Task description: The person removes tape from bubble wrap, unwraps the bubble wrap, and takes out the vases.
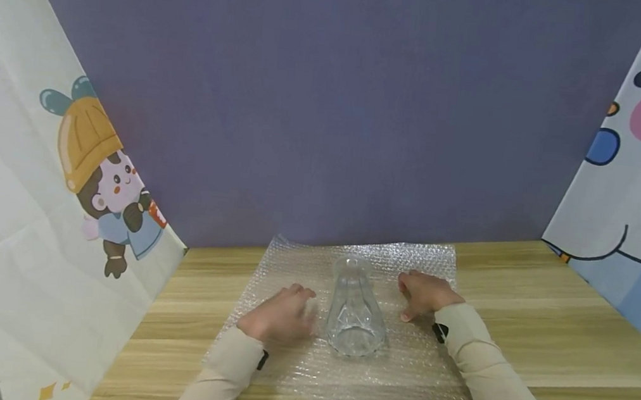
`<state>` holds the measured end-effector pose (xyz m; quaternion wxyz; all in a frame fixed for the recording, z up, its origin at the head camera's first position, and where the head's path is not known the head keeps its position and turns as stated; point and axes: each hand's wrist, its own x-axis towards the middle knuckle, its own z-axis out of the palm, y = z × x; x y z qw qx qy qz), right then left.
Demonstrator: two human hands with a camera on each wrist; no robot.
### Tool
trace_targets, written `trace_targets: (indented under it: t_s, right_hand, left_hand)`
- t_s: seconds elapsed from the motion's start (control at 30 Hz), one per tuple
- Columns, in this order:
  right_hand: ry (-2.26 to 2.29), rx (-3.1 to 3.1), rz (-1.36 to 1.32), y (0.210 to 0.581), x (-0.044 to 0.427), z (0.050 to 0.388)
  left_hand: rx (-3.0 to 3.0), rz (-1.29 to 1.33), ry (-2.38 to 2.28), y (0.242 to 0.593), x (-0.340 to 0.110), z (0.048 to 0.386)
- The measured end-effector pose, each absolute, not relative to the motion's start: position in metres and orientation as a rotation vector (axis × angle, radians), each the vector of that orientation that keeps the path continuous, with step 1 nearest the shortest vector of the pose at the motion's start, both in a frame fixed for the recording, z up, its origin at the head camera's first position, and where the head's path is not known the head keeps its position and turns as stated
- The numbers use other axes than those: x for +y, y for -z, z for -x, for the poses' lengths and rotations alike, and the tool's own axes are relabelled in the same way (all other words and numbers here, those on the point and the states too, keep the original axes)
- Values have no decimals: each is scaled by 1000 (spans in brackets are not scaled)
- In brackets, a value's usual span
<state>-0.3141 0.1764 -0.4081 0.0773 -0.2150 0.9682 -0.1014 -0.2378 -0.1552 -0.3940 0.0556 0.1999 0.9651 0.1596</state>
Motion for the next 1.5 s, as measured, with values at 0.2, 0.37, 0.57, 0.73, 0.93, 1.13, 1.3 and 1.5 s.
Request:
trace_targets:
  t_s: [0.2, 0.37, 0.57, 0.73, 0.93, 1.13, 1.3, 1.5]
  right_hand:
    - [289, 2909, 664, 407, 179, 321]
    - [290, 2911, 666, 406, 179, 326]
    - [299, 2914, 676, 405, 178, 332]
    - [306, 2904, 679, 405, 180, 336]
    - [308, 2891, 710, 405, 185, 342]
    - [320, 2852, 726, 404, 188, 347]
    - [396, 2815, 724, 396, 188, 346]
    - [653, 2780, 783, 385, 182, 350]
  left_hand:
    - [2904, -509, -425, 405, -145, 242]
    - [2885, -423, -407, 407, -138, 249]
    - [2877, -366, -350, 402, -131, 261]
    - [2880, -352, -322, 400, -126, 269]
    - [2895, -349, -361, 402, -122, 278]
    - [2884, -304, -345, 403, -119, 283]
    - [2876, -314, -328, 402, -117, 284]
    - [2843, -287, -343, 402, -117, 285]
